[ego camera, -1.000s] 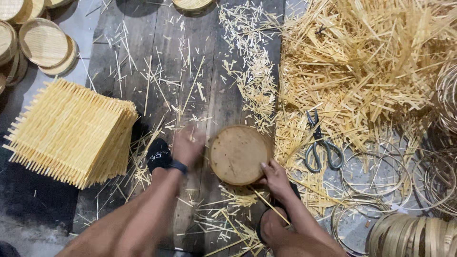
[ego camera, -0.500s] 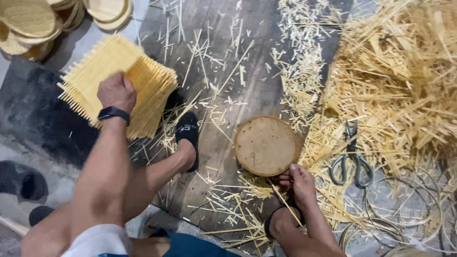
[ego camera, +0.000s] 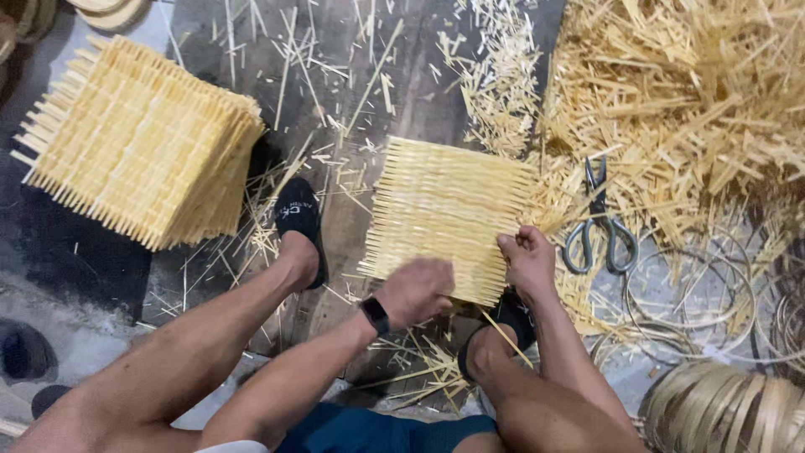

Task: The person sits on the floor assembling bamboo steamer baskets. They fit a woven bamboo mat into a round bamboo rim, press the rim over the mat edges, trim the protruding strip ends with scissors, and set finished baskets onto a growing stack.

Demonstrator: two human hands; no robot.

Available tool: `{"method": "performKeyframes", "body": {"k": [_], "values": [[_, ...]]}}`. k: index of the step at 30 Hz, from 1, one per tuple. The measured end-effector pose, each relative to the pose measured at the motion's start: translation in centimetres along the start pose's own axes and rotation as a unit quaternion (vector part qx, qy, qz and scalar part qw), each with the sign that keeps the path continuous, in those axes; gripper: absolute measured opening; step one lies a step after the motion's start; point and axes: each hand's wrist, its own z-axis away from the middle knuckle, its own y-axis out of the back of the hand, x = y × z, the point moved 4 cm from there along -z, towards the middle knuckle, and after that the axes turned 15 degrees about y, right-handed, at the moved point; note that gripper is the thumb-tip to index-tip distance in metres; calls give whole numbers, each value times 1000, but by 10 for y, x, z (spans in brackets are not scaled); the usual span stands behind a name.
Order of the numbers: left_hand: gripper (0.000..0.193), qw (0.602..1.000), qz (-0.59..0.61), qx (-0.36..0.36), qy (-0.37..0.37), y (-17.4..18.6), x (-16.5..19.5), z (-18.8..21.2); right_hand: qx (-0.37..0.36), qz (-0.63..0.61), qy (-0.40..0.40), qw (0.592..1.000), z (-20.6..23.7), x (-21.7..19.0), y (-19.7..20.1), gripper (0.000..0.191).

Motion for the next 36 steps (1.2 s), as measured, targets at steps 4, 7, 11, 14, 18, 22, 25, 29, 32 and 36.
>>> {"method": "performKeyframes", "body": {"k": [4, 7, 11, 14, 18, 22, 25, 29, 32, 36], "values": [[35, 932, -29, 154, 328, 29, -100, -31, 2, 45, 7, 999, 6, 15, 4, 18], [34, 826, 278, 69, 485, 21, -167, -35, 12, 42, 19, 999, 17, 20, 5, 18], [27, 819, 270, 14, 507, 12, -191, -16, 26, 55, 37, 997, 26, 22, 21, 20], [26, 792, 322, 37, 517, 8, -189, -1, 135, 16, 77, 988, 28, 19, 81, 33], [33, 770, 364, 69, 520, 3, -180, 1, 200, 486, 66, 848, 48, 11, 201, 39], [61, 820, 233, 109, 512, 13, -166, -2, 51, 611, -33, 789, 81, 20, 264, 20], [69, 905, 40, 256, 337, 48, -119, -11, 105, 562, 54, 819, 104, -15, 266, 20], [52, 945, 99, 251, 183, 84, -26, -43, 68, 362, 80, 926, 114, -100, 250, 16], [44, 973, 138, 170, 78, 83, 47, -78, -52, 6, 86, 995, 108, -175, 219, 10], [36, 834, 532, 2, 147, 76, 82, -92, -142, -45, 92, 985, 95, -266, 164, 23]]}}
